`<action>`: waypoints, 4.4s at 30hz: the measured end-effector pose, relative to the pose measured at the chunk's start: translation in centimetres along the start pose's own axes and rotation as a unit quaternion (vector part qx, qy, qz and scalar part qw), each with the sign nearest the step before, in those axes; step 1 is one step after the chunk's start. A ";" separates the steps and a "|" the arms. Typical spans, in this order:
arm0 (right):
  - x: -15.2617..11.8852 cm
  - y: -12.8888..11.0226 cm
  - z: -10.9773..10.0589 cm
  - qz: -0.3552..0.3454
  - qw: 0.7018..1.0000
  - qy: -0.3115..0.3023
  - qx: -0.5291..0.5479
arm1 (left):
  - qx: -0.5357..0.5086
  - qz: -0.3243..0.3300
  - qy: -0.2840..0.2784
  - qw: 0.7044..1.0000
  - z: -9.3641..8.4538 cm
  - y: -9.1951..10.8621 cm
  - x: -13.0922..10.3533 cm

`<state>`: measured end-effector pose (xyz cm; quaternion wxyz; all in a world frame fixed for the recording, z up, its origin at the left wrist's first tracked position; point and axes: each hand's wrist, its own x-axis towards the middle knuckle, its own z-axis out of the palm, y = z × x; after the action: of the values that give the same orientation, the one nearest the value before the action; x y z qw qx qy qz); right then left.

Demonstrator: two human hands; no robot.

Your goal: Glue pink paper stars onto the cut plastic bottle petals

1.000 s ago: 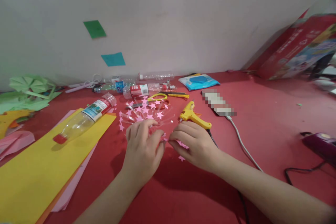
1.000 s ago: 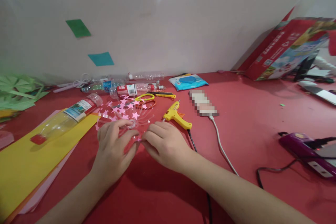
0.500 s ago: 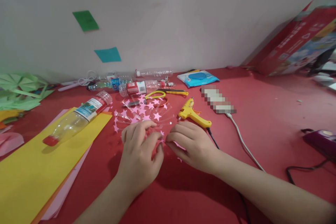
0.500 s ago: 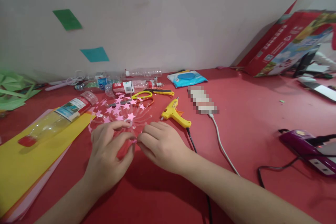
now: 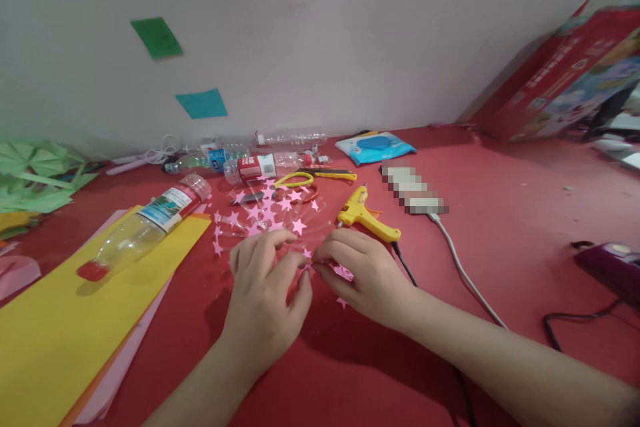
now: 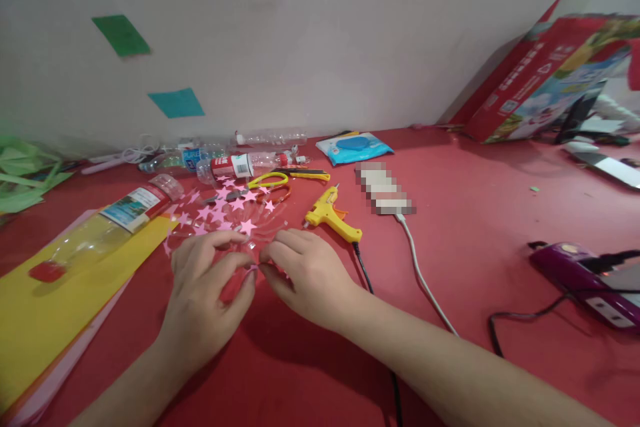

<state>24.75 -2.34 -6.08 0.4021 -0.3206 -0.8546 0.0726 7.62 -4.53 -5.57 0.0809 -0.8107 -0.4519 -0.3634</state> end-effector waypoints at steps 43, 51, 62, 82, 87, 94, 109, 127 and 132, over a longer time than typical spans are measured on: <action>0.1 -0.9 0.4 0.067 0.997 0.000 0.035 | 0.025 -0.002 -0.035 0.999 -0.3 -0.5 0.6; 0.1 -0.9 0.4 0.070 0.997 -0.002 0.032 | 0.064 0.017 -0.003 0.998 0.3 -0.6 0.5; 0.1 -0.8 0.4 0.058 0.998 0.010 0.018 | 0.040 -0.008 -0.018 0.999 -0.4 -0.5 0.6; 0.1 -0.4 -0.3 0.034 0.998 0.053 -0.006 | 0.023 0.024 0.056 0.998 -1.6 -1.6 0.5; -0.1 -0.1 -0.6 -0.058 0.994 0.041 -0.084 | 0.000 0.033 0.062 0.998 -1.9 -1.6 0.3; -0.2 0.2 -0.5 -0.142 0.970 -0.004 -0.198 | -0.032 0.009 0.106 0.994 -2.1 -1.6 0.4; -0.2 2.6 -2.4 0.006 0.988 -0.051 -0.145 | -0.037 0.009 0.151 0.988 -2.8 -1.9 0.3; -0.1 3.9 0.5 0.000 0.942 -0.175 -0.285 | -0.091 0.144 0.005 0.985 -0.9 1.8 -2.2; -0.2 3.9 0.6 0.002 0.949 -0.159 -0.271 | -0.145 0.057 -0.027 0.987 -0.6 1.5 -2.0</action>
<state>26.32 0.71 -8.10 0.1587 -0.4033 -0.8944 -0.1108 7.86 -7.02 -6.20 -0.0291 -0.8478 -0.3491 -0.3982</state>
